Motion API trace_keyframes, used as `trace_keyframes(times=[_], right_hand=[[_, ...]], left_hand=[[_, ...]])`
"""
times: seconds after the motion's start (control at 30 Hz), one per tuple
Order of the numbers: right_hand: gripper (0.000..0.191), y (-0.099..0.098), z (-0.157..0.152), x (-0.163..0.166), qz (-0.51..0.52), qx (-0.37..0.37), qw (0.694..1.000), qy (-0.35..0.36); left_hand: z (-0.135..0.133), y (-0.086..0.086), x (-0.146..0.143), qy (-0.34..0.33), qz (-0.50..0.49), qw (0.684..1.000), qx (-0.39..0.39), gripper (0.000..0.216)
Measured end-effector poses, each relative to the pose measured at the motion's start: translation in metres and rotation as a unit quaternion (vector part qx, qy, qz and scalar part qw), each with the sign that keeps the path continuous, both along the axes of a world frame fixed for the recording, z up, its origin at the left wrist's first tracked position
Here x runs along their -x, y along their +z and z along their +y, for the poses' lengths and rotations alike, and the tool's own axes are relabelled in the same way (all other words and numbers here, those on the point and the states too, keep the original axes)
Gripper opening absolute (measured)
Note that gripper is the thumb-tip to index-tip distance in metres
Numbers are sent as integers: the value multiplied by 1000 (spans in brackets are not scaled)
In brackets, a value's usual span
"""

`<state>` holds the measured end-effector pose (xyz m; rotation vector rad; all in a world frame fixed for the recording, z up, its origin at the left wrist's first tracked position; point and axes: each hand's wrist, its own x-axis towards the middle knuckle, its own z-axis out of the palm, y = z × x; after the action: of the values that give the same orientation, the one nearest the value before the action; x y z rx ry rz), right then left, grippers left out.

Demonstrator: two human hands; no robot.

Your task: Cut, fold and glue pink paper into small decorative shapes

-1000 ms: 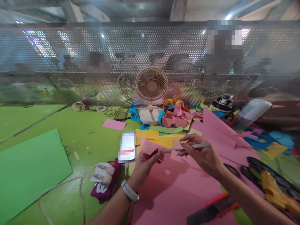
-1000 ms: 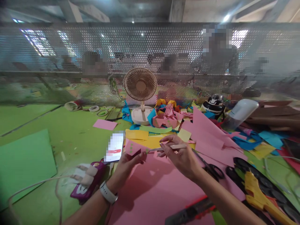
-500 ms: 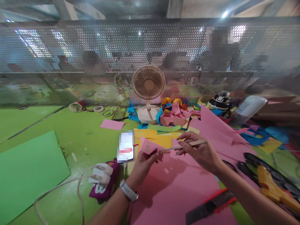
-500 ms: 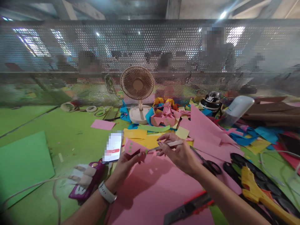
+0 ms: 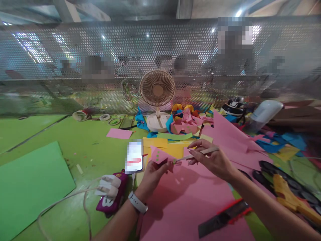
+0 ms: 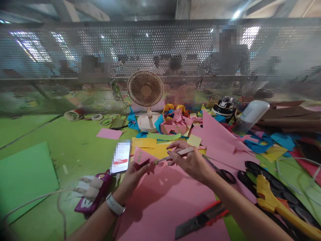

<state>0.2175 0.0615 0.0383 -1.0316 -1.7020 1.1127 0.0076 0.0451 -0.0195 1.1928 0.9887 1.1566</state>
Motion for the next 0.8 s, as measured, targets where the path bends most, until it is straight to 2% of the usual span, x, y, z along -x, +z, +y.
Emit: trace_keyframes(times=[0.17, 0.3, 0.43, 0.53, 0.7, 0.8], right_hand=[[28, 3, 5, -7, 28, -11, 999, -12], [35, -6, 11, -6, 76, -40, 996, -31], [28, -23, 11, 7, -45, -108, 993, 10], [20, -33, 9, 15, -107, -138, 985, 6], [22, -40, 6, 20, -103, -139, 985, -1], [21, -42, 4, 23, -90, -127, 988, 7]], left_hand=[[1, -6, 2, 8, -34, 999, 6, 16], [3, -10, 3, 18, -49, 999, 16, 17], [3, -12, 2, 16, -42, 999, 15, 19], [1, -9, 0, 7, -53, 999, 11, 19], [-5, 3, -8, -8, -125, 992, 29, 25], [-7, 5, -12, 19, -134, 990, 38, 34]])
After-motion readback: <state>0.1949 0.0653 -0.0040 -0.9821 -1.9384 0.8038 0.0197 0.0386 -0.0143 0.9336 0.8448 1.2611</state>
